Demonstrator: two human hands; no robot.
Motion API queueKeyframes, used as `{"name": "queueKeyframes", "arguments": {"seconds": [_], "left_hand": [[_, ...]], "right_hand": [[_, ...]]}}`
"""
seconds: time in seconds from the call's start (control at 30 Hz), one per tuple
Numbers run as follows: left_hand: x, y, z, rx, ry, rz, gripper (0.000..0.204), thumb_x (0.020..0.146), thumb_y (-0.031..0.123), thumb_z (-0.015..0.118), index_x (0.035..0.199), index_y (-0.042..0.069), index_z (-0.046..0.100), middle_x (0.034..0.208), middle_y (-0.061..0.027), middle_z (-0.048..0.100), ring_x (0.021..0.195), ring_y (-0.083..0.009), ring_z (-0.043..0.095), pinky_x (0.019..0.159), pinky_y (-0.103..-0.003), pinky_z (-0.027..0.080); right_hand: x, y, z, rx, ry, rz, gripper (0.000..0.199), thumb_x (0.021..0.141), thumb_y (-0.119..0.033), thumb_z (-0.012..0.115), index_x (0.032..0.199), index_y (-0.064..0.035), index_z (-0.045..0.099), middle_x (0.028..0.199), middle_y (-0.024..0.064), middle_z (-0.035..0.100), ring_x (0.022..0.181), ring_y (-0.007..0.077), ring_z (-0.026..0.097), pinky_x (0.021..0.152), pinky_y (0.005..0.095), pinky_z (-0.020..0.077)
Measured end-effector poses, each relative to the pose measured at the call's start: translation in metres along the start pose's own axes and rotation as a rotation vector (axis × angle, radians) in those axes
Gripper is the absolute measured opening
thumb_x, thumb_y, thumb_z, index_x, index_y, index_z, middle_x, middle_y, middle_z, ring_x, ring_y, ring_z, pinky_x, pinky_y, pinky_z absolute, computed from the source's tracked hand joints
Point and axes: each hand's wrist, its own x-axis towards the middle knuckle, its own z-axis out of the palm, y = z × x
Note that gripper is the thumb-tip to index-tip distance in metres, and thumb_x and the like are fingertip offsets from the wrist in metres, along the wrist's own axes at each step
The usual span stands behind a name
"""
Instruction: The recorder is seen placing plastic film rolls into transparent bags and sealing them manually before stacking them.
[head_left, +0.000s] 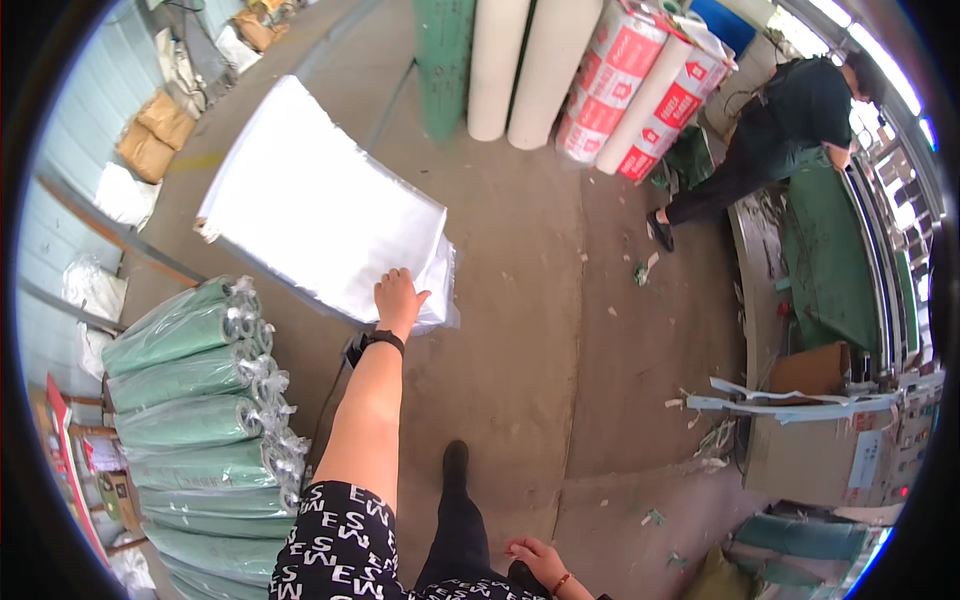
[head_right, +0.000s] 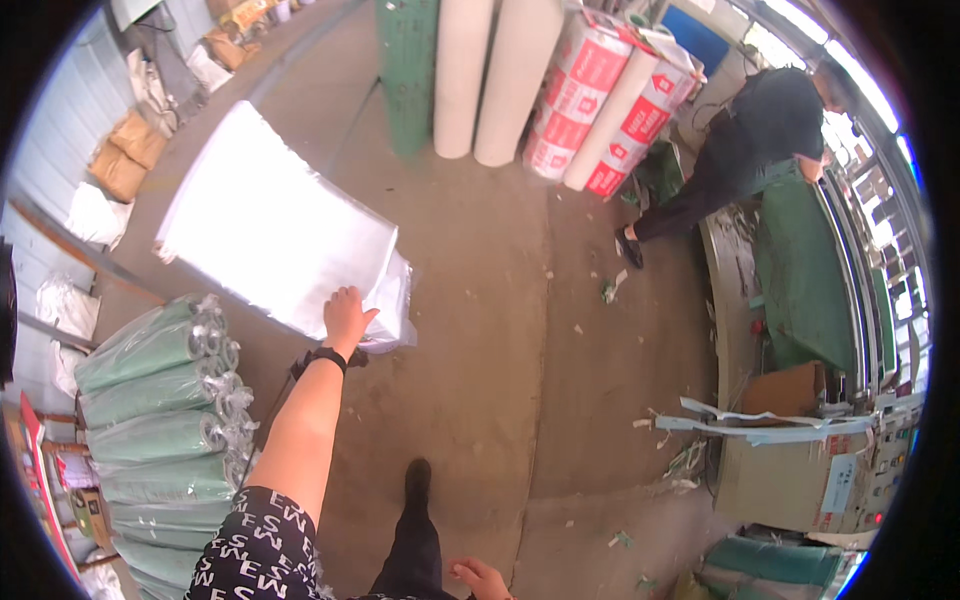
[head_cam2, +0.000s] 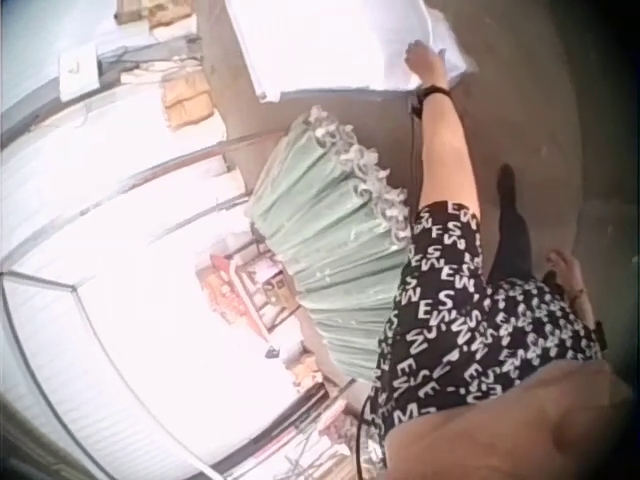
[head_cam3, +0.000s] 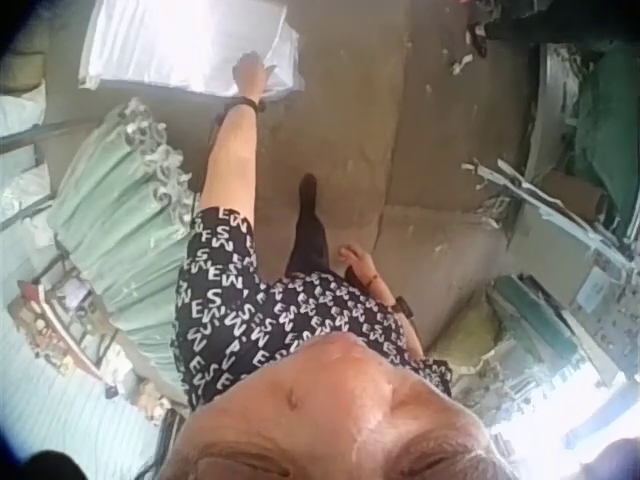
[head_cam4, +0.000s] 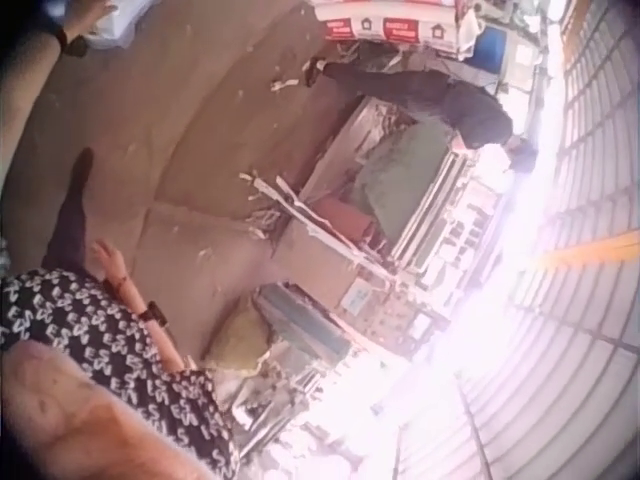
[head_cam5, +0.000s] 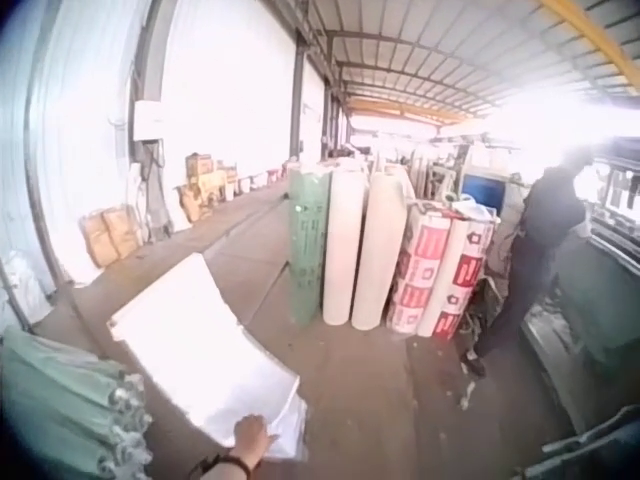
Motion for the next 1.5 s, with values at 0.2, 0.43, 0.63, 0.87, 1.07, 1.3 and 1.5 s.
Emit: {"name": "queueKeyframes", "arguments": {"seconds": [0.2, 0.43, 0.63, 0.87, 1.07, 1.3, 1.5], "left_hand": [[0.036, -0.026, 0.028, -0.047, -0.076, 0.111, 0.028, 0.072, 0.023, 0.076, 0.086, 0.008, 0.058, 0.086, -0.0094, 0.059, 0.085, -0.03, 0.059, 0.07, -0.042, 0.047], [0.055, -0.056, -0.002, -0.355, -0.144, 0.08, 0.022, 0.083, 0.024, 0.062, 0.083, 0.003, 0.067, 0.078, -0.0158, 0.066, 0.079, -0.0348, 0.063, 0.07, -0.044, 0.047], [0.054, -0.044, -0.106, -0.744, -0.007, -0.216, 0.027, 0.092, 0.023, 0.054, 0.085, -0.002, 0.063, 0.073, -0.0143, 0.063, 0.068, -0.0259, 0.061, 0.066, -0.036, 0.046], [-0.061, 0.092, -0.3, -1.618, -0.241, -0.264, 0.022, 0.099, 0.018, 0.05, 0.102, -0.001, 0.059, 0.088, 0.0014, 0.06, 0.077, -0.0052, 0.053, 0.07, -0.021, 0.042], [-0.194, 0.197, -0.393, -1.959, -0.291, -0.172, 0.032, 0.099, 0.017, 0.048, 0.121, -0.006, 0.054, 0.112, -0.0112, 0.063, 0.102, -0.0167, 0.061, 0.087, -0.029, 0.049], [-0.325, 0.309, -0.424, -1.879, -0.394, -0.144, 0.032, 0.099, 0.019, 0.047, 0.119, -0.005, 0.054, 0.109, -0.0104, 0.064, 0.099, -0.0166, 0.061, 0.086, -0.03, 0.05], [-0.373, 0.374, -0.392, -1.626, -0.605, 0.059, 0.018, 0.098, 0.019, 0.052, 0.102, 0.002, 0.056, 0.092, -0.0031, 0.061, 0.079, -0.0089, 0.055, 0.07, -0.023, 0.045]], "right_hand": [[0.01, 0.045, -0.041, 0.106, 0.216, 0.182, 0.026, 0.095, -0.014, 0.053, 0.113, 0.0021, 0.063, 0.098, 0.0101, 0.069, 0.091, 0.0172, 0.067, 0.081, 0.0269, 0.0514], [-0.009, 0.114, -0.097, 0.056, 0.404, 0.452, 0.032, 0.091, -0.025, 0.059, 0.109, 0.0009, 0.065, 0.09, 0.0096, 0.071, 0.082, 0.0156, 0.068, 0.068, 0.0262, 0.0523], [0.038, 0.076, -0.084, -0.138, 0.264, 0.136, 0.034, 0.09, -0.028, 0.061, 0.106, 0.0016, 0.066, 0.09, 0.0096, 0.071, 0.079, 0.0155, 0.066, 0.068, 0.0265, 0.0517], [0.032, -0.118, -0.024, 0.057, -0.03, -0.324, 0.045, 0.096, -0.037, 0.052, 0.118, 0.0017, 0.061, 0.111, 0.0112, 0.067, 0.103, 0.0189, 0.063, 0.089, 0.031, 0.0477], [-0.053, -0.212, -0.037, 0.493, -0.434, -0.519, 0.071, 0.099, -0.055, 0.029, 0.138, 0.003, 0.042, 0.14, 0.0136, 0.047, 0.129, 0.0226, 0.044, 0.111, 0.0364, 0.0293], [-0.199, -0.151, -0.128, 0.629, -0.764, -0.698, 0.058, 0.099, -0.04, 0.045, 0.137, 0.0038, 0.044, 0.134, 0.0114, 0.052, 0.124, 0.0199, 0.048, 0.107, 0.0339, 0.0346], [-0.284, -0.08, -0.184, 0.7, -0.265, -0.747, 0.033, 0.088, -0.023, 0.067, 0.108, 0.0023, 0.066, 0.102, 0.0059, 0.067, 0.095, 0.0142, 0.06, 0.088, 0.0289, 0.0465]]}}
